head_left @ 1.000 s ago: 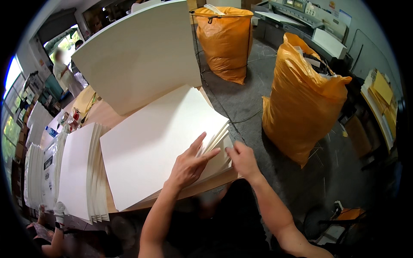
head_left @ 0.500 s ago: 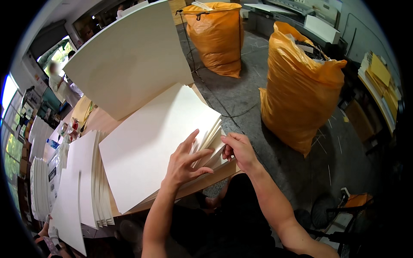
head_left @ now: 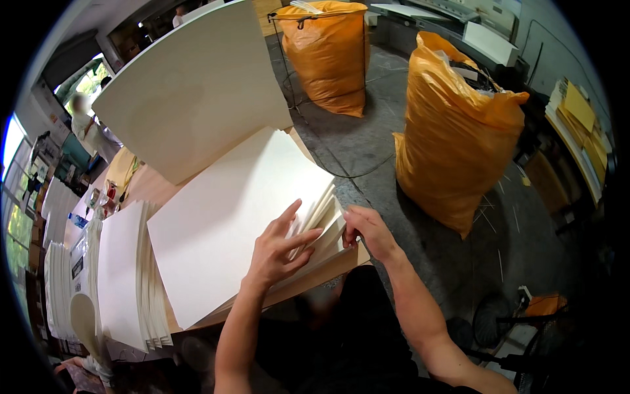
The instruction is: The person picks up stacks of white paper from a table, aligns the edges by hand, and places them onto a larger stack.
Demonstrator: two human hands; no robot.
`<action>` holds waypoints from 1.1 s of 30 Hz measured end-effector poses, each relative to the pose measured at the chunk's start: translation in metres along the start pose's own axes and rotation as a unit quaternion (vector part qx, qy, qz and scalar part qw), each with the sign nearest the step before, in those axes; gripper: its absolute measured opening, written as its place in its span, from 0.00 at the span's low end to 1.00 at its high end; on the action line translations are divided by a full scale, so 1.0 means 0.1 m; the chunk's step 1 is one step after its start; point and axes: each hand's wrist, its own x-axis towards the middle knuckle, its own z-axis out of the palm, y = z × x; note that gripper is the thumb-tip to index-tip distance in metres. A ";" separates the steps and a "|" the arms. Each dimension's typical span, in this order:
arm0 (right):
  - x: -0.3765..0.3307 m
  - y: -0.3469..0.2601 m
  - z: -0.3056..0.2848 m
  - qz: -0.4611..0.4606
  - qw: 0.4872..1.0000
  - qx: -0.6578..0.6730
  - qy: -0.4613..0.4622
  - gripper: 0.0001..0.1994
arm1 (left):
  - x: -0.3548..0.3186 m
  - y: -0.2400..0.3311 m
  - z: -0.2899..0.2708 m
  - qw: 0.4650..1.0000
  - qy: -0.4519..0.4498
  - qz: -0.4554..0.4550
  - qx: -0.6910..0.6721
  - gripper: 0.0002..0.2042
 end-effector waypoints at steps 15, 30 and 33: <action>0.04 0.09 0.09 0.053 0.991 0.116 0.031 0.16 | 0.02 0.02 0.05 0.998 0.025 0.036 0.054 0.23; 0.01 0.02 -0.10 0.021 0.999 -0.031 -0.024 0.17 | 0.03 -0.03 0.05 0.999 0.029 0.033 0.028 0.30; -0.04 0.04 -0.13 0.025 0.998 0.038 -0.034 0.18 | 0.02 -0.02 0.04 0.999 0.029 0.039 0.021 0.29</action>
